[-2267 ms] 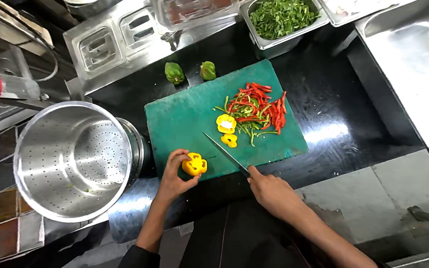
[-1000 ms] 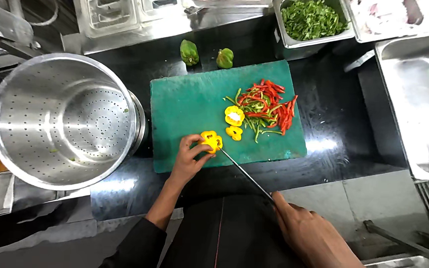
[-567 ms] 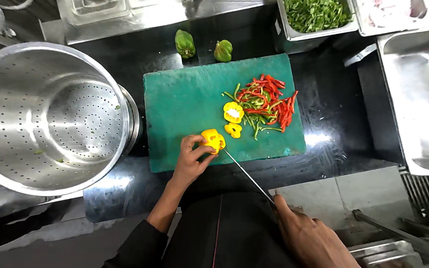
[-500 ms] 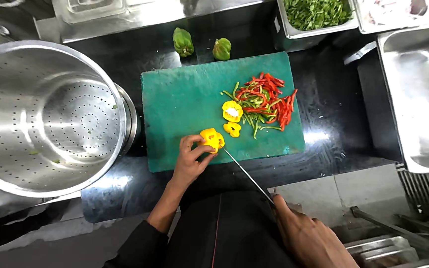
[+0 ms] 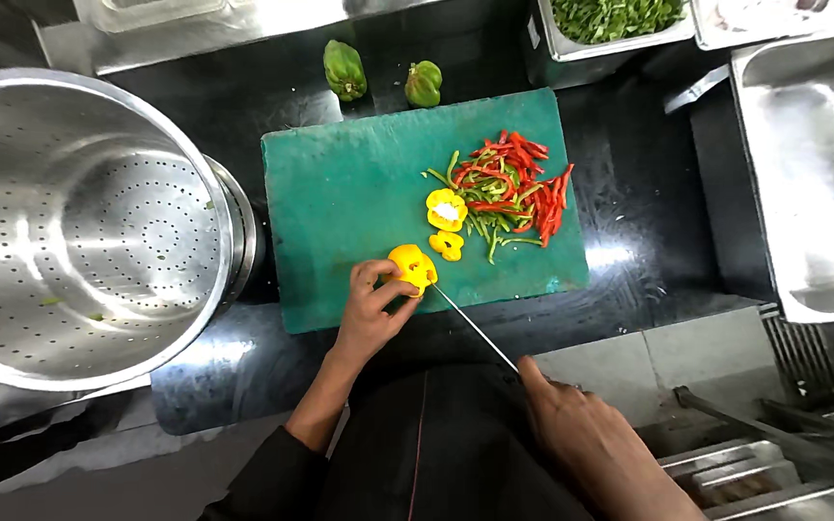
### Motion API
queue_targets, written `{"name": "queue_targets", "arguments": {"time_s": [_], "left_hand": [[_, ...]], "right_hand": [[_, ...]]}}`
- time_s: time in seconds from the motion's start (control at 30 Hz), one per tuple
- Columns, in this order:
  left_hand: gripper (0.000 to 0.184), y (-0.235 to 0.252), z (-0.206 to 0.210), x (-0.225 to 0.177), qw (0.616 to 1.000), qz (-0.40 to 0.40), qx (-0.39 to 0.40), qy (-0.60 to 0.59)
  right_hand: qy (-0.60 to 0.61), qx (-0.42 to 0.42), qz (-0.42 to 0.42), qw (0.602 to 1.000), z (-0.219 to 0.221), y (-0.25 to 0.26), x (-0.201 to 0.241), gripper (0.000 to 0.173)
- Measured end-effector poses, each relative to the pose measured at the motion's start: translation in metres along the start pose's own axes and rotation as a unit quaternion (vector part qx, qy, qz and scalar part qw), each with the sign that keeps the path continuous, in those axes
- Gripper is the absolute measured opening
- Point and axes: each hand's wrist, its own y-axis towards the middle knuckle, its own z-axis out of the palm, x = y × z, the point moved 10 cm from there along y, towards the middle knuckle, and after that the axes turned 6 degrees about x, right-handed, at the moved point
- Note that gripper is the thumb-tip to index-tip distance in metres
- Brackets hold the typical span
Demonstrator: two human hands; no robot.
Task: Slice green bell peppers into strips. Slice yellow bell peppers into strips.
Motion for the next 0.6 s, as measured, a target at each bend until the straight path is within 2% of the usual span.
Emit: {"name": "queue_targets", "arguments": {"time_s": [0.07,0.2,0.27,0.37,0.43,0.53,0.6], "left_hand": [[0.013,0.000,-0.003,0.007,0.999,-0.025,-0.012,-0.020],[0.025,0.000,-0.007,0.016,0.996,-0.075,-0.028,-0.050],[0.033,0.002,-0.006,0.013,0.995,-0.084,-0.035,-0.030],[0.031,0.006,-0.011,0.013,0.994,-0.097,-0.050,-0.003],[0.029,0.008,-0.018,0.023,0.989,-0.126,-0.061,-0.043],[0.029,0.015,-0.030,0.045,0.965,-0.198,-0.049,-0.165],[0.029,0.022,-0.037,0.054,0.955,-0.240,-0.029,-0.174]], "right_hand": [[0.008,0.031,0.004,0.999,0.004,0.009,0.001,0.031],[0.010,0.017,0.000,1.000,0.001,0.013,0.008,0.031],[0.009,0.025,0.002,1.000,0.001,0.015,0.009,0.031],[0.013,0.026,-0.001,1.000,0.000,0.017,0.010,0.030],[0.021,0.042,0.000,0.999,0.000,0.019,0.012,0.032],[0.034,0.059,-0.010,0.998,0.003,0.024,0.009,0.035],[0.053,0.064,-0.026,0.996,0.006,0.028,0.005,0.037]]}}
